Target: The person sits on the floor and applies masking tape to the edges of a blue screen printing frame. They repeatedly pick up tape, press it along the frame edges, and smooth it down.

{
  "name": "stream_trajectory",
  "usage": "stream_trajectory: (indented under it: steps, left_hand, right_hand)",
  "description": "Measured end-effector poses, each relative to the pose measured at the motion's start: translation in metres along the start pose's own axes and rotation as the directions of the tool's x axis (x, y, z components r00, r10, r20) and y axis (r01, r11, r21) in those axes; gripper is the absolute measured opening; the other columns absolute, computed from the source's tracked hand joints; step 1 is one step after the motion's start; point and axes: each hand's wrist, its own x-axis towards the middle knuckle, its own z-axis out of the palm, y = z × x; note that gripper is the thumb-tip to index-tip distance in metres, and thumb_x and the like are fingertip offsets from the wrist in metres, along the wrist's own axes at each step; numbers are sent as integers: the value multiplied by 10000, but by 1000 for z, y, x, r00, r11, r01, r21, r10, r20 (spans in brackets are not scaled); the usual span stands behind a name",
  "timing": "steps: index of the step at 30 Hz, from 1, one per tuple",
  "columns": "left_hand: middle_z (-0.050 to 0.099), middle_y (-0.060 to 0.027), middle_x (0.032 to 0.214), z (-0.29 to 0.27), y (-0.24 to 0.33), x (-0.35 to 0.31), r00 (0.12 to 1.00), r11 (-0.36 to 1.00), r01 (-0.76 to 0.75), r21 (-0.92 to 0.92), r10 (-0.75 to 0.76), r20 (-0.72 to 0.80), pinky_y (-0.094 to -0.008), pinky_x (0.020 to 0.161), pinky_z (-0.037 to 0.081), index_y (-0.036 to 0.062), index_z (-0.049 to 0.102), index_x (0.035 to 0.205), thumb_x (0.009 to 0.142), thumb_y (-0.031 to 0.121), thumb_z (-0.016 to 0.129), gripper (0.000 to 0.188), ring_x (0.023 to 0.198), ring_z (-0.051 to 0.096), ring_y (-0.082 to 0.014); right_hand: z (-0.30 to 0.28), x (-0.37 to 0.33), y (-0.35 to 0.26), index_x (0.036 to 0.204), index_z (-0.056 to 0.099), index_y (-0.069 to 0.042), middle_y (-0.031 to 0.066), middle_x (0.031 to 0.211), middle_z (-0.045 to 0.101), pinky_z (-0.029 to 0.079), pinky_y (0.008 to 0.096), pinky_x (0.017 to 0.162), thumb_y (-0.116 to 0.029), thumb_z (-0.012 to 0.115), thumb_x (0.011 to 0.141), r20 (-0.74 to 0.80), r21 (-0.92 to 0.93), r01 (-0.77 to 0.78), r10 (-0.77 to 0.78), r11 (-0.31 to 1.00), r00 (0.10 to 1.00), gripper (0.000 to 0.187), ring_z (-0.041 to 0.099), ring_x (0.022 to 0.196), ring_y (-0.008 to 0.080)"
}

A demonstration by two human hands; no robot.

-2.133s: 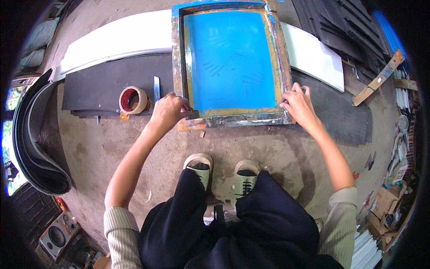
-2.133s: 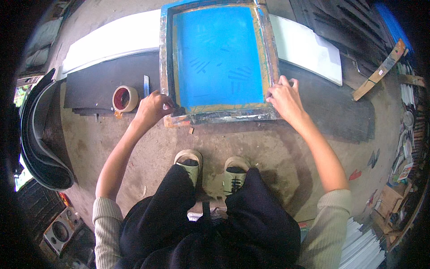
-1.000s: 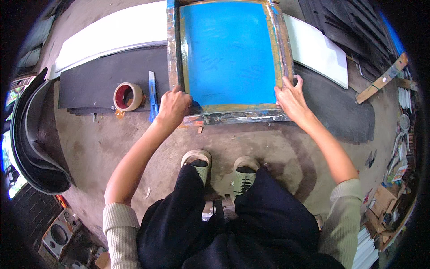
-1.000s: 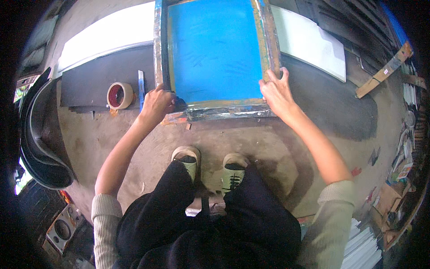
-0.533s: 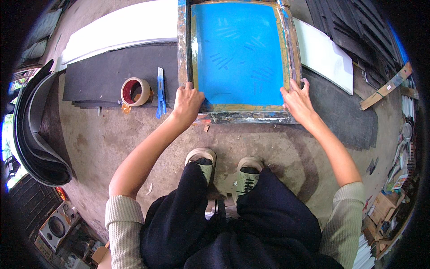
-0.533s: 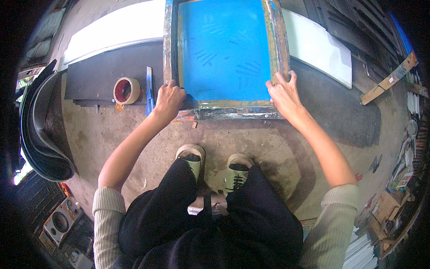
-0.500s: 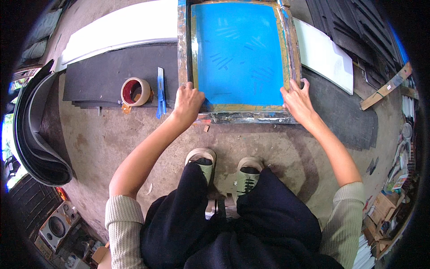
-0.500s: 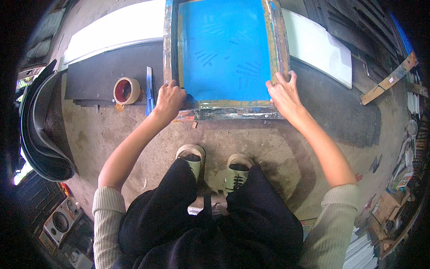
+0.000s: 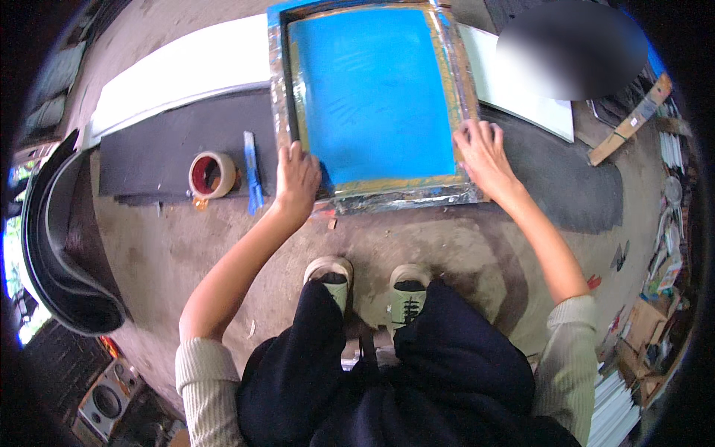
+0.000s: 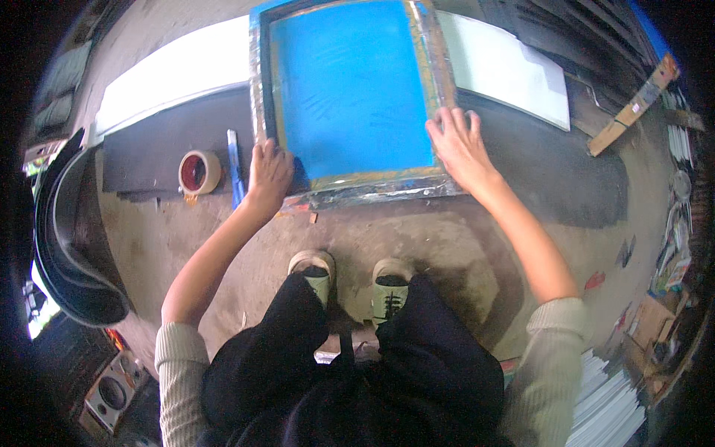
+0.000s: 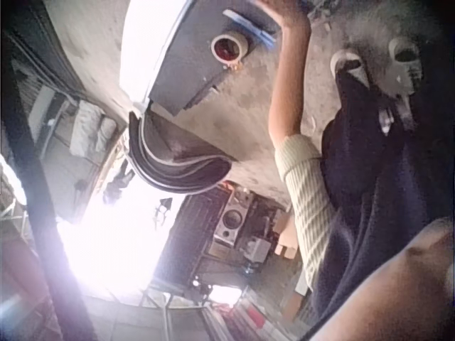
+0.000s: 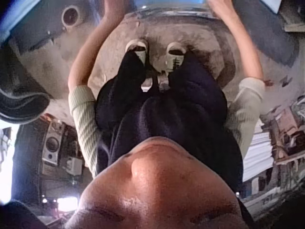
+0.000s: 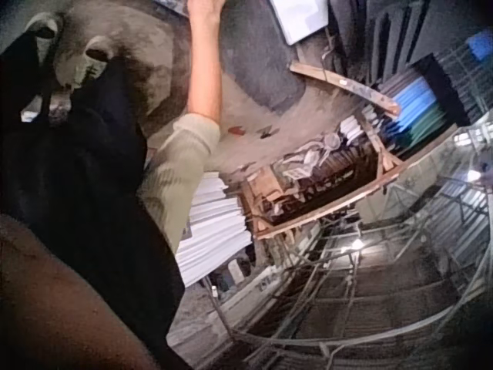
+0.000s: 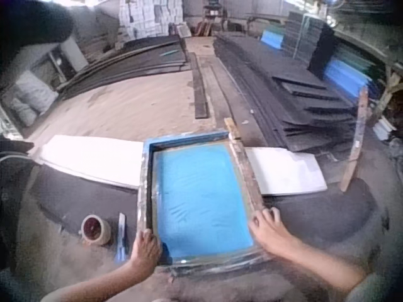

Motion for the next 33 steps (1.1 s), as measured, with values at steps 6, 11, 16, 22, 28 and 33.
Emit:
stream_trajectory:
  steps: [6,11,16,22,28,33]
  left_hand:
    - [484,-23,1205,-39,16,54,944,879,-330,-345,307,-121,-358,969,310,109,524,1171,806,157,479,370,1144,403,-174]
    - [358,64,1378,-28,47,108,643,608,-753,-251,601,-474,-411,1079,222,157,390,1330,831,185,438,502,1266,308,-144]
    - [325,74,1401,-38,80,145,616,530,-786,-317,630,-474,-435,1034,255,185,381,1350,834,188,434,518,1257,297,-158]
    - [407,18,1269,-51,101,158,702,521,-709,-475,580,-413,-468,924,298,229,490,1262,808,133,467,464,1168,333,-223]
    - [431,-9,1222,-63,112,160,796,423,-552,-718,525,-302,-479,888,279,194,606,1118,727,30,538,430,1136,341,-256]
    - [443,-5,1210,-67,115,146,863,303,-448,-841,393,-319,-454,867,283,219,628,1093,699,-11,534,466,1102,366,-254]
  right_hand:
    - [60,-27,34,1342,265,-81,148,1363,289,188,408,1046,-262,460,910,-234,505,-161,314,848,920,507,266,1267,311]
    - [68,-23,29,1361,255,-76,136,1363,303,131,415,1047,-326,377,942,-221,634,-189,410,750,885,503,243,1267,286]
    - [70,-26,28,1348,297,-106,153,1308,356,164,432,1015,-321,419,923,-238,659,-194,446,727,863,491,298,1221,293]
    - [70,-25,29,1338,312,-110,157,1274,390,162,431,1011,-328,427,917,-233,647,-208,451,733,861,488,316,1206,282]
    - [69,-23,29,1337,313,-112,151,1267,395,159,432,1009,-317,447,909,-231,647,-210,451,733,862,493,323,1197,279]
    - [68,-25,30,1335,314,-109,144,1267,396,168,435,1004,-314,452,910,-241,630,-209,445,748,863,492,327,1195,280]
